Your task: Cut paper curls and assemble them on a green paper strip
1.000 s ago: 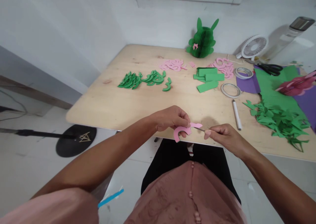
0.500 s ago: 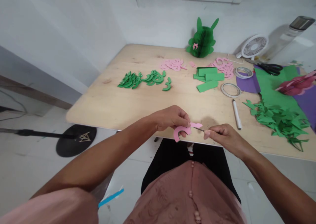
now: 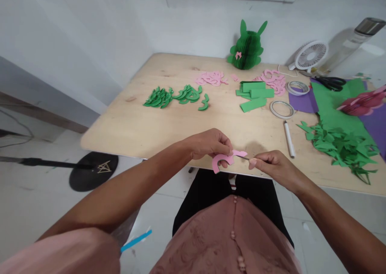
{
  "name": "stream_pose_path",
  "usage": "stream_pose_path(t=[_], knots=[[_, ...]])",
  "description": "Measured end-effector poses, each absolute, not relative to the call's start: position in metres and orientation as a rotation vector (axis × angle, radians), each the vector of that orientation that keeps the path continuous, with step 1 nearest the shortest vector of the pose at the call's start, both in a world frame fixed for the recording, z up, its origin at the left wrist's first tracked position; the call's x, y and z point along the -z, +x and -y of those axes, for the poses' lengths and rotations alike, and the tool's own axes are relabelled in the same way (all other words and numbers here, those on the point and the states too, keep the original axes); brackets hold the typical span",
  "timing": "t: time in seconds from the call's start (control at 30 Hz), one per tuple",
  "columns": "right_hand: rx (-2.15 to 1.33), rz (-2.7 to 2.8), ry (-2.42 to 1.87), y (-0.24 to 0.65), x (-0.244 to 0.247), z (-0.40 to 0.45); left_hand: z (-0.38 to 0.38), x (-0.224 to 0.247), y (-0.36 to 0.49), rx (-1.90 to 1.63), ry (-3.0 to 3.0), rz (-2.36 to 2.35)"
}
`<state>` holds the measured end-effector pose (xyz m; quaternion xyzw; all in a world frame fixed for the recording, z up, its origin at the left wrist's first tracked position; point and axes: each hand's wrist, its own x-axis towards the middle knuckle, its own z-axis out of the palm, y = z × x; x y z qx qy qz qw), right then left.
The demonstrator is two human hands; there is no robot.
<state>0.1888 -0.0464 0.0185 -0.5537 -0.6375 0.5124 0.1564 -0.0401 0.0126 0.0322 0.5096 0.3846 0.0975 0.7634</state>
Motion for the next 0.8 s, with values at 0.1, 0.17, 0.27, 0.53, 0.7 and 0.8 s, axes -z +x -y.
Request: stream_pose_path(t=[0.1,0.17,0.27,0.53,0.7,0.8], knots=[[-1.470,1.841,-1.590,0.1903,-0.0174,0.0457,-0.0132,-0.0322,-0.0399,-0.208,1.112,-0.842],[-1.474,1.845,-1.585,0.1917,-0.0162,0.0451,-0.0138,-0.0323,-0.0396,-0.199,1.112,-0.841],[-1.474,1.847,-1.578,0.1933,-0.0144,0.0445,-0.0148,-0.0324,-0.0393,-0.183,1.114,-0.834],[-1.475,1.866,-1.570,0.1924,-0.0158,0.0441,-0.0156,-0.0343,-0.0387,-0.173,1.105,-0.827],[-1.473,1.861,-1.574,0.1918,-0.0160,0.0441,-0.0159,-0.0350,-0.0383,-0.172,1.098,-0.830],[-1.478,1.867,-1.558,0.1926,-0.0147,0.0440,-0.0163,-0.0347,-0.0385,-0.172,1.101,-0.831]])
